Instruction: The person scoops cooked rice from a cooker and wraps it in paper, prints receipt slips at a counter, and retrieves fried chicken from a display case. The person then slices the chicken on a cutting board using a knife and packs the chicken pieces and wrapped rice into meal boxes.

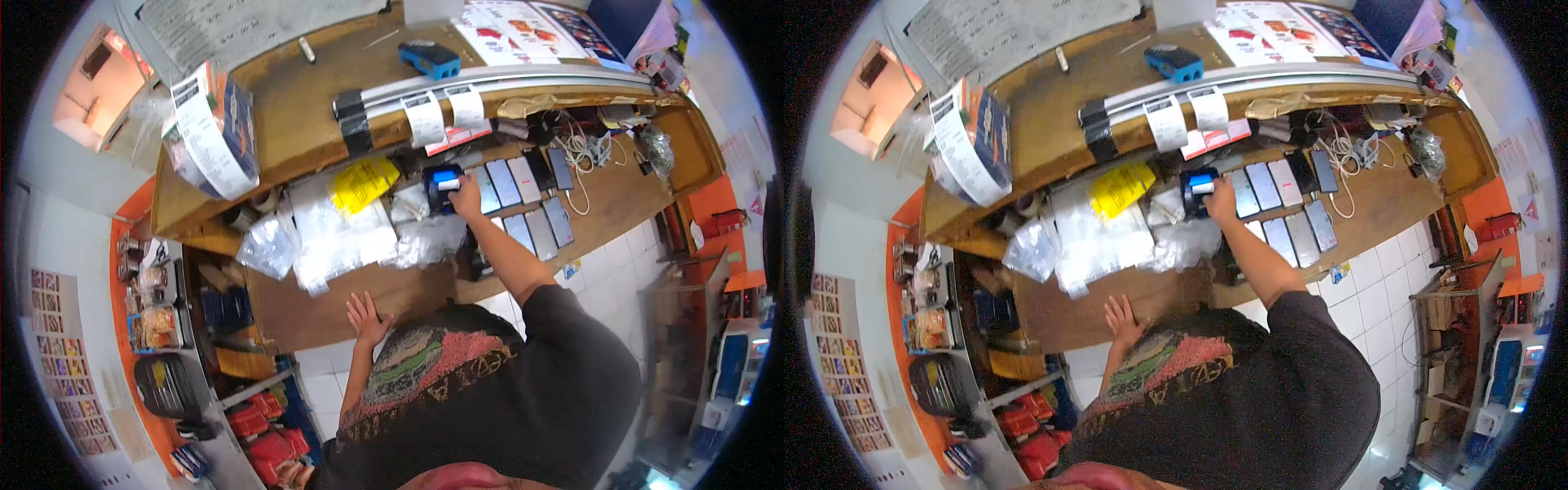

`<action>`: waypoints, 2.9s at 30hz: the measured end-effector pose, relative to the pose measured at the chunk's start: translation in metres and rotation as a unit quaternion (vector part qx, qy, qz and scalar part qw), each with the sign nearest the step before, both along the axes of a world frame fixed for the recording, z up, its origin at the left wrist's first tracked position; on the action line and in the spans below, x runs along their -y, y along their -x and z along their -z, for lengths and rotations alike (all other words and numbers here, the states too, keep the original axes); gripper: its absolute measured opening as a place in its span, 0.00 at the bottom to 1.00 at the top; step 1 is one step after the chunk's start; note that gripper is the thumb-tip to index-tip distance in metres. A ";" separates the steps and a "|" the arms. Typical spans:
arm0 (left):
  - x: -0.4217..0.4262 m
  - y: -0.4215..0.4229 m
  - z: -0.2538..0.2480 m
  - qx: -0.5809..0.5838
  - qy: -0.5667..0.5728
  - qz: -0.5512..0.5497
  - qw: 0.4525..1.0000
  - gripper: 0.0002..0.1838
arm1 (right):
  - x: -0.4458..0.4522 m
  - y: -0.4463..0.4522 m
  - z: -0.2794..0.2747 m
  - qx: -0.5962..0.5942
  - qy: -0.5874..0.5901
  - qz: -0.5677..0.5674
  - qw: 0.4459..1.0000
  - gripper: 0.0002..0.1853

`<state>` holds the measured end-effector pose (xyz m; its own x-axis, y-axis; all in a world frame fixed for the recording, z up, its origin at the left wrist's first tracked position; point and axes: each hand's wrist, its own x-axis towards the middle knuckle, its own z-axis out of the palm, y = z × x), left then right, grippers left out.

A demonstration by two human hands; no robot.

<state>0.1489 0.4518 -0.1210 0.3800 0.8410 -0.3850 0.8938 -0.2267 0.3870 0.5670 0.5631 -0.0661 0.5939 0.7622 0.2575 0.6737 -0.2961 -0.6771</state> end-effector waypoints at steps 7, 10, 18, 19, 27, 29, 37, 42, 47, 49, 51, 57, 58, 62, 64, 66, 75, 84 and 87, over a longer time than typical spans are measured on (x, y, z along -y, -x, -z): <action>0.000 0.002 0.004 -0.005 0.032 0.001 0.999 0.60 | 0.005 -0.001 -0.006 -0.047 -0.012 0.024 0.999 0.15; 0.000 0.005 0.011 -0.004 0.021 0.005 1.000 0.61 | 0.005 -0.001 -0.008 -0.060 -0.017 0.031 0.998 0.12; -0.005 0.008 0.025 -0.006 0.026 0.007 1.000 0.62 | 0.004 0.000 -0.011 -0.062 -0.030 0.046 0.997 0.12; -0.005 0.007 0.025 0.001 0.029 0.004 1.000 0.63 | 0.004 0.000 -0.010 -0.067 -0.021 0.050 0.996 0.10; -0.002 0.009 0.024 -0.002 0.030 0.003 1.000 0.64 | 0.004 -0.003 -0.007 -0.074 -0.020 0.063 0.995 0.10; -0.003 0.009 0.026 0.001 0.040 0.003 0.999 0.64 | 0.003 -0.005 -0.002 -0.077 -0.026 0.060 0.995 0.10; -0.002 0.010 0.042 0.003 -0.004 -0.004 1.000 0.65 | -0.002 -0.007 0.004 -0.091 -0.039 0.066 0.993 0.11; 0.001 0.010 0.077 -0.307 -0.437 0.063 0.843 0.67 | -0.001 -0.007 -0.002 -0.098 -0.012 0.065 0.993 0.09; 0.003 0.009 0.086 -0.372 -0.450 0.059 0.810 0.67 | -0.001 -0.007 -0.001 -0.103 -0.031 0.067 0.992 0.10; -0.001 0.019 0.072 -0.191 -0.256 0.039 0.947 0.66 | -0.002 -0.008 0.002 -0.110 -0.020 0.066 0.992 0.10; -0.002 0.022 0.065 0.005 -0.034 0.012 0.999 0.66 | -0.002 -0.008 0.006 -0.094 -0.034 0.068 0.993 0.10; -0.001 0.017 0.068 -0.041 -0.041 -0.009 0.998 0.65 | -0.001 -0.009 0.007 -0.120 -0.019 0.048 0.991 0.11; -0.001 0.017 0.065 -0.029 -0.039 -0.003 0.999 0.64 | -0.001 -0.010 0.007 -0.117 -0.025 0.044 0.992 0.12; 0.000 0.010 0.028 -0.002 0.018 -0.003 1.000 0.63 | 0.005 -0.009 -0.004 -0.135 -0.031 0.030 0.990 0.13; 0.000 0.007 0.023 -0.001 0.025 -0.008 1.000 0.63 | 0.009 -0.008 -0.012 -0.158 -0.104 0.008 0.982 0.13; -0.003 0.005 0.018 0.003 0.027 -0.019 0.999 0.62 | 0.022 -0.003 -0.032 -0.160 -0.111 -0.004 0.981 0.13; 0.004 0.000 -0.001 -0.037 -0.004 -0.011 0.999 0.58 | 0.041 0.059 -0.024 -0.084 -0.045 -0.074 0.993 0.13; 0.078 0.029 -0.126 0.405 -0.194 -0.340 0.826 0.37 | 0.069 0.244 -0.068 -0.411 0.119 -0.518 0.741 0.14; 0.151 0.054 -0.149 0.400 -0.255 -0.396 0.786 0.31 | 0.109 0.301 -0.084 -0.405 0.153 -0.603 0.670 0.10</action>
